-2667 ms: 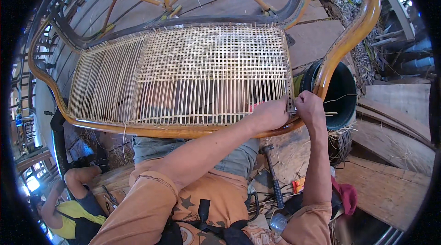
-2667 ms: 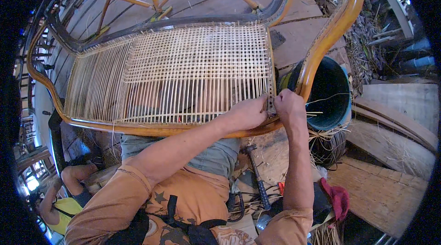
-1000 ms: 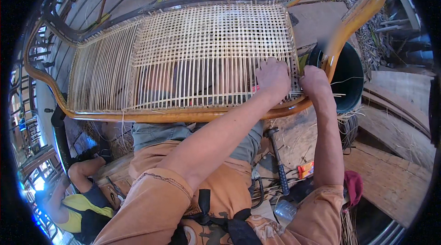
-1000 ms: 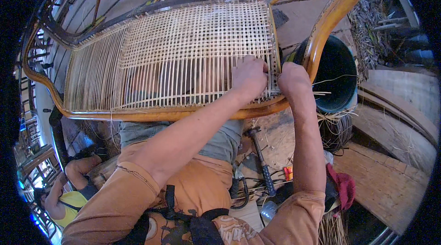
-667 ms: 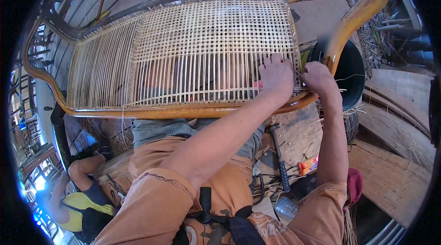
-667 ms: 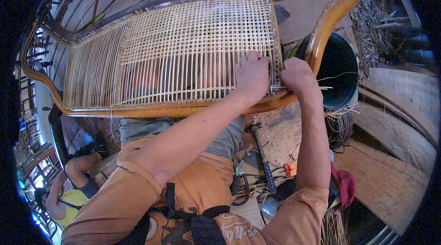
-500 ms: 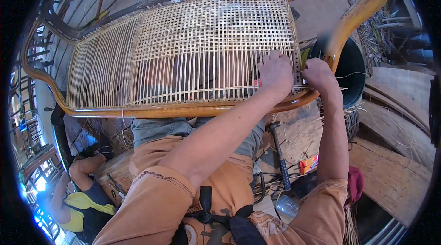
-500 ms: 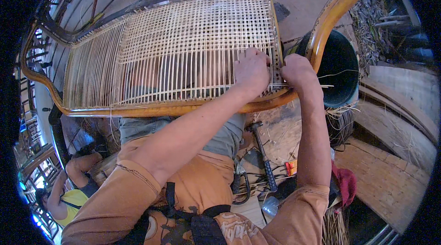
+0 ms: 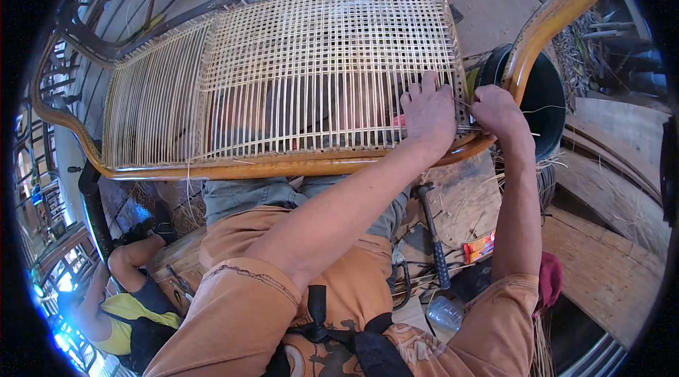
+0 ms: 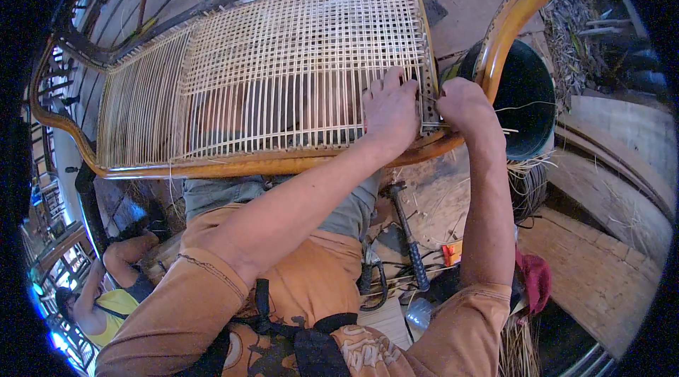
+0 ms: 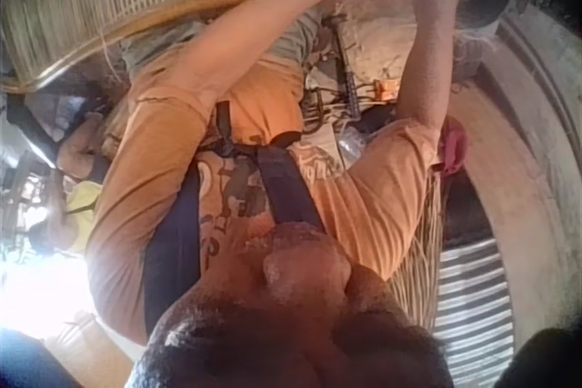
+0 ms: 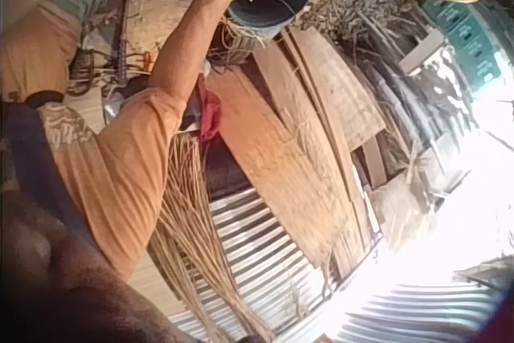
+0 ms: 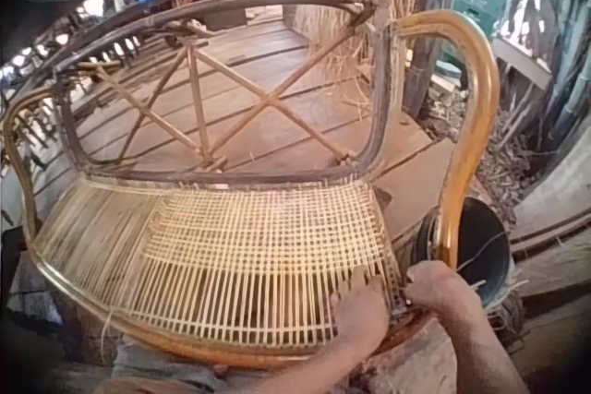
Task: Repairing or weaving a rattan bench using bamboo or rattan strips.
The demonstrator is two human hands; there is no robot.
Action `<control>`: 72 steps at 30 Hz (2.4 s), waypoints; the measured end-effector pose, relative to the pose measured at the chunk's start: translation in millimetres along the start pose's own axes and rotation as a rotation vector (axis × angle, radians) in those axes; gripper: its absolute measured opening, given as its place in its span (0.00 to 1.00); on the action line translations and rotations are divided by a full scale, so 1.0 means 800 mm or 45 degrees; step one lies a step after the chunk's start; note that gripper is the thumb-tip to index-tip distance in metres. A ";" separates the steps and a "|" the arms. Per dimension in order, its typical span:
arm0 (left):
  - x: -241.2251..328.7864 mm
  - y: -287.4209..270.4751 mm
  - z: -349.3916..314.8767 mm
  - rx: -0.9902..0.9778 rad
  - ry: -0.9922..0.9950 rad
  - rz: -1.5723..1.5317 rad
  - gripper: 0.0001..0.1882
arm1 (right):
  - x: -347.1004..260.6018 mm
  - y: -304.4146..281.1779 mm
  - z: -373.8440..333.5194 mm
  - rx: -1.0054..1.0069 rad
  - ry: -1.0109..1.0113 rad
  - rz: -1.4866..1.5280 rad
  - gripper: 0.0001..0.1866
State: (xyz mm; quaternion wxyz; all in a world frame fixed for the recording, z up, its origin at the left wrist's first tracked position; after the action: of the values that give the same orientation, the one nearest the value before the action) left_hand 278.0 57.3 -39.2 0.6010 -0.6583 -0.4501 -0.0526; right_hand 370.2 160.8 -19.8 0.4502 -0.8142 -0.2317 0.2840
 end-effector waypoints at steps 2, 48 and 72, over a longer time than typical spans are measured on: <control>-0.004 0.002 0.006 0.047 -0.012 -0.113 0.12 | -0.001 -0.006 0.001 -0.111 0.076 0.098 0.10; -0.037 -0.027 0.002 0.324 0.465 0.052 0.13 | -0.006 0.008 -0.011 0.172 0.020 0.070 0.11; -0.023 -0.005 0.012 0.148 0.195 0.109 0.14 | -0.001 0.013 -0.009 0.118 0.061 0.198 0.10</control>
State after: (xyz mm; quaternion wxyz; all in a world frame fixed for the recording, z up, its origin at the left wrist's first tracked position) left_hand 260.0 55.4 -50.0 0.6726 -0.6351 -0.3765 -0.0508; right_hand 376.0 150.7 -25.7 0.4693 -0.8147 -0.1434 0.3089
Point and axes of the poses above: each hand's wrist, its own z-axis towards the middle knuckle, its own y-axis out of the palm, x = y × z, the point moved 3 cm from there along z, towards the middle knuckle, and after that the axes turned 6 degrees about -y, right-handed, at the moved point
